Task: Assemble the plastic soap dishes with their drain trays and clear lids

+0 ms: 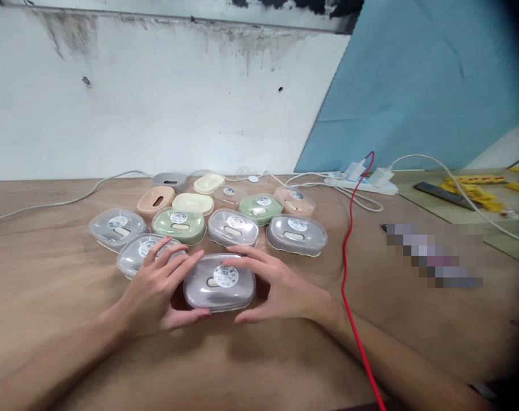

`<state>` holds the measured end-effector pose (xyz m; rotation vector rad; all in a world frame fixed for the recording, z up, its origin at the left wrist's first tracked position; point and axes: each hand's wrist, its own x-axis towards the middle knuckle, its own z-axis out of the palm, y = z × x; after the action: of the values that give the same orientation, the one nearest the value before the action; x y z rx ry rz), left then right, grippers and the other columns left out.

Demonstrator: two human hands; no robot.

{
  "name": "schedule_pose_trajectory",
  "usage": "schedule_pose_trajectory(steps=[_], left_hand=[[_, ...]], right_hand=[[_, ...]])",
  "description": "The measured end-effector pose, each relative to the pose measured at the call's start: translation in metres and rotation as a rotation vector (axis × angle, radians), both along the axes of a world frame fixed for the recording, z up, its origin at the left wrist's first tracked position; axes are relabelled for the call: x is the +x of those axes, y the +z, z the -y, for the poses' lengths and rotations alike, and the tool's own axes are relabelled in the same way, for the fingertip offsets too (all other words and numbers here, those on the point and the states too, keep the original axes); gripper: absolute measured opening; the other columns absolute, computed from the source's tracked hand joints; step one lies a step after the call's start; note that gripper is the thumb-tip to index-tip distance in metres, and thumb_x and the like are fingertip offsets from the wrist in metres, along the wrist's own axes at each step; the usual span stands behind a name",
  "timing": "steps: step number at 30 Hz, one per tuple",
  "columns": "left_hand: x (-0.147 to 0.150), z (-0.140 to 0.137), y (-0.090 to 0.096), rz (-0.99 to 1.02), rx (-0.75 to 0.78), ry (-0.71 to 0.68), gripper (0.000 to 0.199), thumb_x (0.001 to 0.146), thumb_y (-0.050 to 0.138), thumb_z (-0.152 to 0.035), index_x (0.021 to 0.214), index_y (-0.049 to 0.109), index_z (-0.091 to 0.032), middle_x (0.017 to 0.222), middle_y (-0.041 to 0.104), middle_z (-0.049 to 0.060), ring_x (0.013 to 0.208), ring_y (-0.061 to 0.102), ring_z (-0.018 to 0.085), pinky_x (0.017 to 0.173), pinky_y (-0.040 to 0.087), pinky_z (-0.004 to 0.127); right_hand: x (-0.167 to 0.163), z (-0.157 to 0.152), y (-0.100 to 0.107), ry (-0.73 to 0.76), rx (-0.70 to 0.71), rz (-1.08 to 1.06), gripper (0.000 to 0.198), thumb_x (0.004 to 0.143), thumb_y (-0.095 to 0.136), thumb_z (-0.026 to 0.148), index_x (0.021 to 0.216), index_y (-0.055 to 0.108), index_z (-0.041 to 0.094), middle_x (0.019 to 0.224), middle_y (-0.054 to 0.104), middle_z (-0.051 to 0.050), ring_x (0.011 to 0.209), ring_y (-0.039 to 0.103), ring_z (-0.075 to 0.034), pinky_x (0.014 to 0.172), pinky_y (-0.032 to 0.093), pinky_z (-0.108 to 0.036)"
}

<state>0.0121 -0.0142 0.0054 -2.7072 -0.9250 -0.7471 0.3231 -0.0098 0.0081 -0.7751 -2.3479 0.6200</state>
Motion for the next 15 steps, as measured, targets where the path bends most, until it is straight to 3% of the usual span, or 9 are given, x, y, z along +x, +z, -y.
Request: schedule_pose_trajectory(steps=[5,15], left_hand=[[-0.0006,-0.0010,-0.0028,0.017,0.008,0.001,0.092,0.091,0.074,-0.066,0.162,0.045,-0.015,0.126,0.076,0.014,0.125,0.065,0.039,0.126,0.032,0.061],[0.0001,0.0009,0.0014,0.011,-0.006,-0.001,0.088,0.089,0.076,-0.066,0.156,0.050,-0.014,0.129,0.077,0.014,0.126,0.066,0.039,0.126,0.030,0.060]], right_hand=[[-0.0006,-0.0047,-0.0042,0.041,-0.006,-0.069,0.081,0.081,0.094,0.049,0.151,0.059,0.028,0.153,0.062,-0.013,0.139,0.065,-0.031,0.114,0.057,-0.043],[-0.0011,-0.0053,-0.0067,0.046,-0.014,-0.061,0.087,0.077,0.096,0.051,0.152,0.057,0.029,0.149,0.064,-0.011,0.137,0.065,-0.030,0.113,0.057,-0.042]])
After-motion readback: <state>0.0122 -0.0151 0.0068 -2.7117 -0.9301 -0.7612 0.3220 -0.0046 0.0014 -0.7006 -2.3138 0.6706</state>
